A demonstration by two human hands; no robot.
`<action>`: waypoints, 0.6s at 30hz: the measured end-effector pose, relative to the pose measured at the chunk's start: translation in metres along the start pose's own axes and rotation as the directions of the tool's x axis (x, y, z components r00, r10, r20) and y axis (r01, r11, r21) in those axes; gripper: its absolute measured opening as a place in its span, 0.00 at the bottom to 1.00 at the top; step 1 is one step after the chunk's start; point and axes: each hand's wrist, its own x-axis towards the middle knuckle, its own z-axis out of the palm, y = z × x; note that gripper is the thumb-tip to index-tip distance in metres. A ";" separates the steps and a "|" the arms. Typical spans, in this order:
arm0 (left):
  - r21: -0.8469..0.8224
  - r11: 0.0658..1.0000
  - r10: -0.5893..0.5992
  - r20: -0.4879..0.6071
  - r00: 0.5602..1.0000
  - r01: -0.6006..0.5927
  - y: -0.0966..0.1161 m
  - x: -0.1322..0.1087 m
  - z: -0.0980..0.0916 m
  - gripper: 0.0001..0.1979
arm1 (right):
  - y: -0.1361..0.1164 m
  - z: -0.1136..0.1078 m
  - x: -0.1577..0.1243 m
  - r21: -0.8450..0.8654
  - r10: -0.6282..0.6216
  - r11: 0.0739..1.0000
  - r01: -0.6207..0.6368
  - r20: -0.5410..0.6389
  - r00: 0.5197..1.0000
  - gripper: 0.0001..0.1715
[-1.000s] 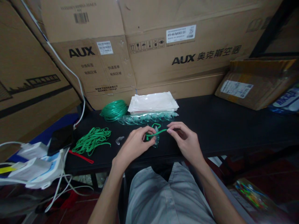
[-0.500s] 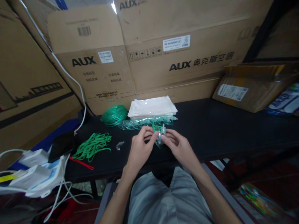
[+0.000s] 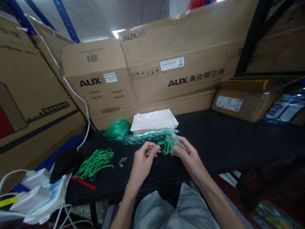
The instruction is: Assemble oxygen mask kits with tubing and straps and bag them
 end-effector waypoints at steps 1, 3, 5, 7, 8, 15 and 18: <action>0.010 1.000 0.005 0.001 1.000 -0.005 0.000 0.000 0.001 0.12 | 0.000 0.000 0.000 0.010 0.002 1.000 -0.002 -0.001 1.000 0.20; 0.034 0.999 0.018 -0.015 1.000 -0.018 0.001 -0.001 0.003 0.12 | 0.001 0.003 0.000 0.021 0.013 1.000 -0.013 0.007 1.000 0.20; 0.060 0.998 0.038 -0.048 0.998 -0.035 0.003 -0.002 0.005 0.11 | 0.002 0.005 0.000 0.015 0.027 0.999 -0.028 0.018 0.999 0.21; 0.082 0.995 0.062 -0.076 0.995 -0.056 0.006 -0.004 0.006 0.12 | 0.004 0.007 0.000 -0.007 0.039 0.999 -0.039 0.027 0.999 0.22; 0.091 0.994 0.076 -0.081 0.994 -0.068 0.008 -0.005 0.006 0.12 | 0.005 0.007 -0.001 -0.023 0.043 0.999 -0.042 0.030 0.999 0.23; 0.100 0.992 0.090 -0.092 0.992 -0.081 0.012 -0.008 0.012 0.11 | 0.017 0.007 0.000 -0.158 0.000 0.987 0.015 0.100 0.995 0.24; 0.052 0.998 0.037 -0.101 0.994 -0.032 0.008 -0.008 0.012 0.09 | 0.018 0.007 0.000 -0.192 -0.009 0.981 0.029 0.103 0.995 0.24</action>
